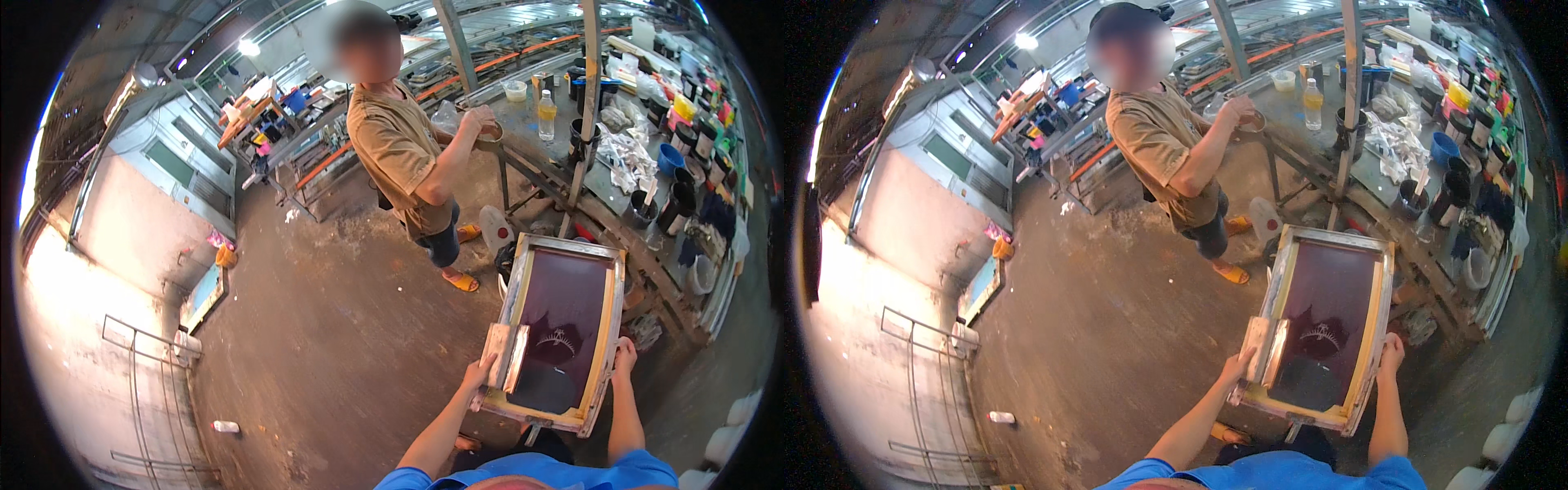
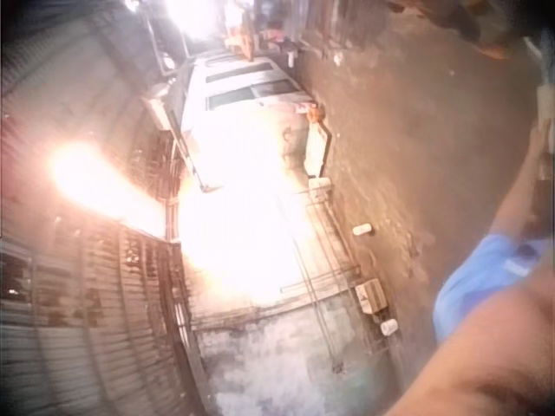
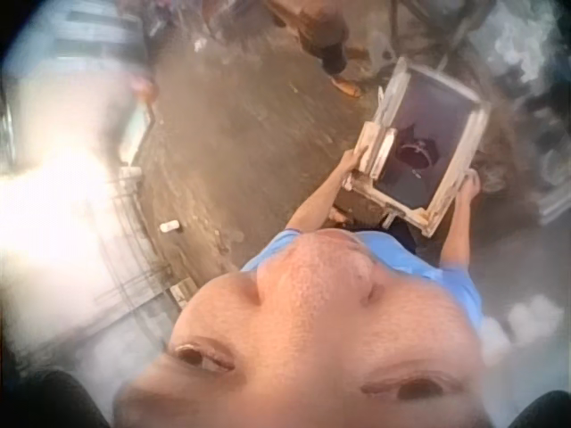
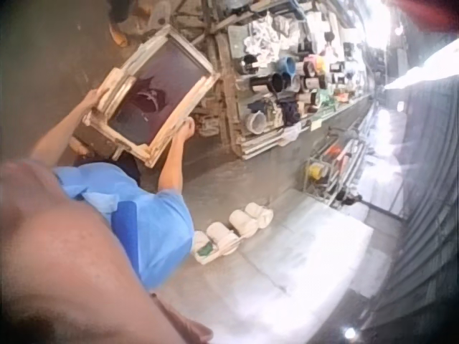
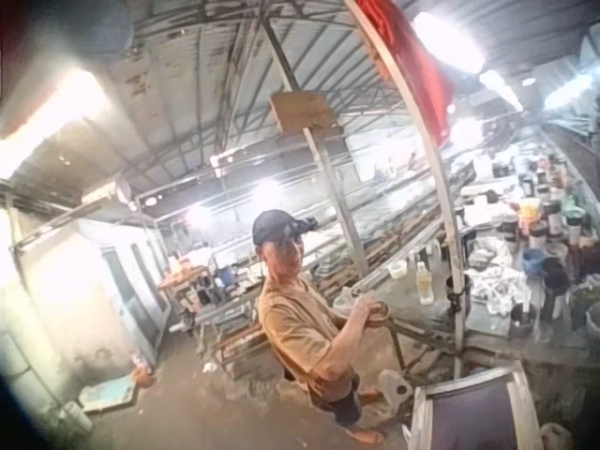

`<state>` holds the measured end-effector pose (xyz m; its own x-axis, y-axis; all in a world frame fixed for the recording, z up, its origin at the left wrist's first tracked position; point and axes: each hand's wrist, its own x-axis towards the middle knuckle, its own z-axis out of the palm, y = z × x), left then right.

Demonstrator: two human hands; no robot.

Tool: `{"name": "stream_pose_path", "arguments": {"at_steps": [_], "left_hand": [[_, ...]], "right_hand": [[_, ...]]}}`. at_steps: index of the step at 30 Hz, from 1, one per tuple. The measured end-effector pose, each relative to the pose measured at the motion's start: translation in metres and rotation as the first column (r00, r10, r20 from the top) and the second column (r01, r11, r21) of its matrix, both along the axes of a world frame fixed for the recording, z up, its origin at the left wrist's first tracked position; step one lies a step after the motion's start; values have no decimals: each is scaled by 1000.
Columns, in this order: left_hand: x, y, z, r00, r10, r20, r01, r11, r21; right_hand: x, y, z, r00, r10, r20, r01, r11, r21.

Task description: The person uses a squeegee to pull dark ink across a screen printing frame placed over a garment on a conveyor. They then move to a prep station to pour more ink onto the screen and spread it evenly with the squeegee.

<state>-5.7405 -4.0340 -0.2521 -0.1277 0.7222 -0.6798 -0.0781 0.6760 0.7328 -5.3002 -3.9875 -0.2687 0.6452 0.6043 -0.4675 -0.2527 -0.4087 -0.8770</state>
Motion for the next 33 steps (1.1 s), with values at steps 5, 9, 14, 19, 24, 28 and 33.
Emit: {"name": "stream_pose_path", "arguments": {"at_steps": [5, 9, 14, 19, 24, 28, 33], "left_hand": [[-122, -91, -8, 980, -25, -196, 12, 997, -71], [-231, -169, -6, 952, 42, -303, -115, 967, -226], [-399, -277, 79, 832, 543, -115, -548, 836, -11], [-505, -368, 221, 788, 606, -110, -605, 795, 50], [-512, -394, 295, 680, 733, -10, -701, 654, 285], [-537, -350, 294, 637, 768, -67, -726, 627, 282], [-589, -243, 259, 700, 709, -85, -679, 698, 230]], "right_hand": [[-127, -66, -25, 994, 111, 4, -111, 988, 109], [-269, -96, -13, 954, 277, -116, -266, 959, 100], [-481, -146, 29, 785, 496, -371, -454, 868, 199], [-564, -207, 159, 165, 913, -372, -811, 341, 475], [-569, -237, 222, -254, 964, -77, -783, -158, 601], [-572, -208, 254, -432, 902, 12, -810, -394, 434], [-607, -64, 244, -125, 934, 334, -855, -272, 442]]}}
